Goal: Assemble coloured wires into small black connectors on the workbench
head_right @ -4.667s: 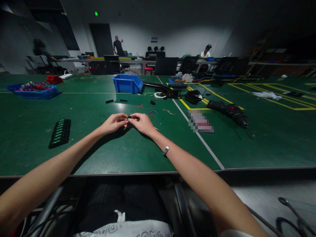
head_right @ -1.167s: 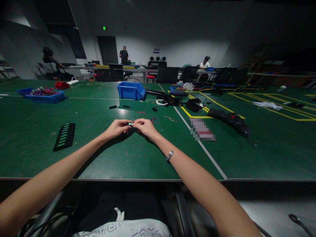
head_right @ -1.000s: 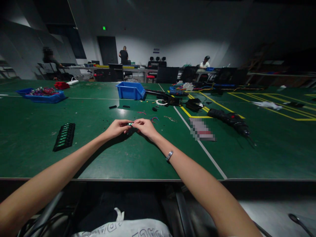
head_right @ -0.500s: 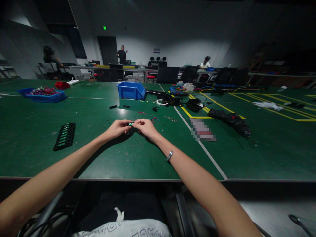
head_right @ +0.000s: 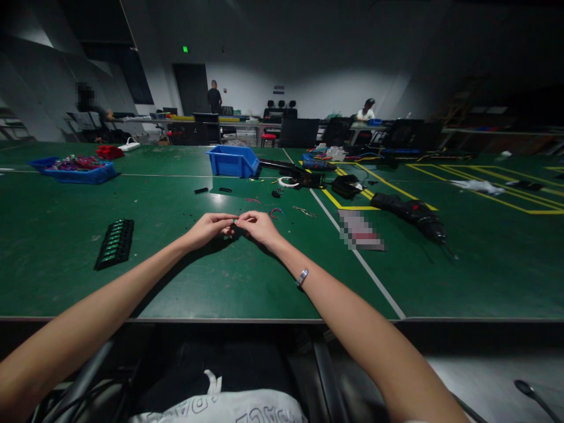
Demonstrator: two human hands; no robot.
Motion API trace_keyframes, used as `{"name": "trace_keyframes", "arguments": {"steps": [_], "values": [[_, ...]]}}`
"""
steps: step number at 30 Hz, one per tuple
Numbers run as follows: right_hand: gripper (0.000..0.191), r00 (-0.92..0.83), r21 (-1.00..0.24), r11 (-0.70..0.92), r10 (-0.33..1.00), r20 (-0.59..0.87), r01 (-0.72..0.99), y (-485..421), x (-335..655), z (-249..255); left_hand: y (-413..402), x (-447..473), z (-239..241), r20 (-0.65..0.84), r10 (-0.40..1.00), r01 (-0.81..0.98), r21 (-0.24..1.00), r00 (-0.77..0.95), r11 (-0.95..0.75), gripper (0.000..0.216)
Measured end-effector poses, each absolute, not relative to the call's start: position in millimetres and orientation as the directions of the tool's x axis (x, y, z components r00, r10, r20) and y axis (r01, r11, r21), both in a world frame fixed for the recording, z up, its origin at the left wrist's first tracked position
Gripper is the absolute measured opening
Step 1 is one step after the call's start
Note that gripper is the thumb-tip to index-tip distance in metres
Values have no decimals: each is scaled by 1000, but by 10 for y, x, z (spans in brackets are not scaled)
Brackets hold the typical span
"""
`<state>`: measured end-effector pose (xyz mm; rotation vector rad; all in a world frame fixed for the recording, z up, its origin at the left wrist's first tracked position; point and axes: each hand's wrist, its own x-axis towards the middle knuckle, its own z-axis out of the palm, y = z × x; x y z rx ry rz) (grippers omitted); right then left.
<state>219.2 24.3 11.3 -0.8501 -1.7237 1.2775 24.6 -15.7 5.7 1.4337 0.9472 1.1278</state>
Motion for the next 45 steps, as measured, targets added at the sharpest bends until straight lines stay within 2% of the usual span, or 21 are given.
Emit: {"name": "trace_keyframes", "arguments": {"steps": [3,8,16,22,45], "values": [[29,-443,-966,256,872,210,47,230,2188,121,-138,253,22,127,959,-126,987,252,-97,46],[29,-449,-967,252,869,209,39,202,2184,144,-150,260,33,114,960,-187,980,257,-67,43],[24,-451,-967,251,868,207,39,209,2199,152,-145,251,32,96,963,-189,981,251,-48,39],[28,-455,-960,277,861,225,49,229,2192,121,-118,245,4,112,962,-155,985,250,-74,39],[32,-478,-946,319,840,258,49,254,2205,77,-175,263,59,104,948,-212,977,302,-40,37]]}}
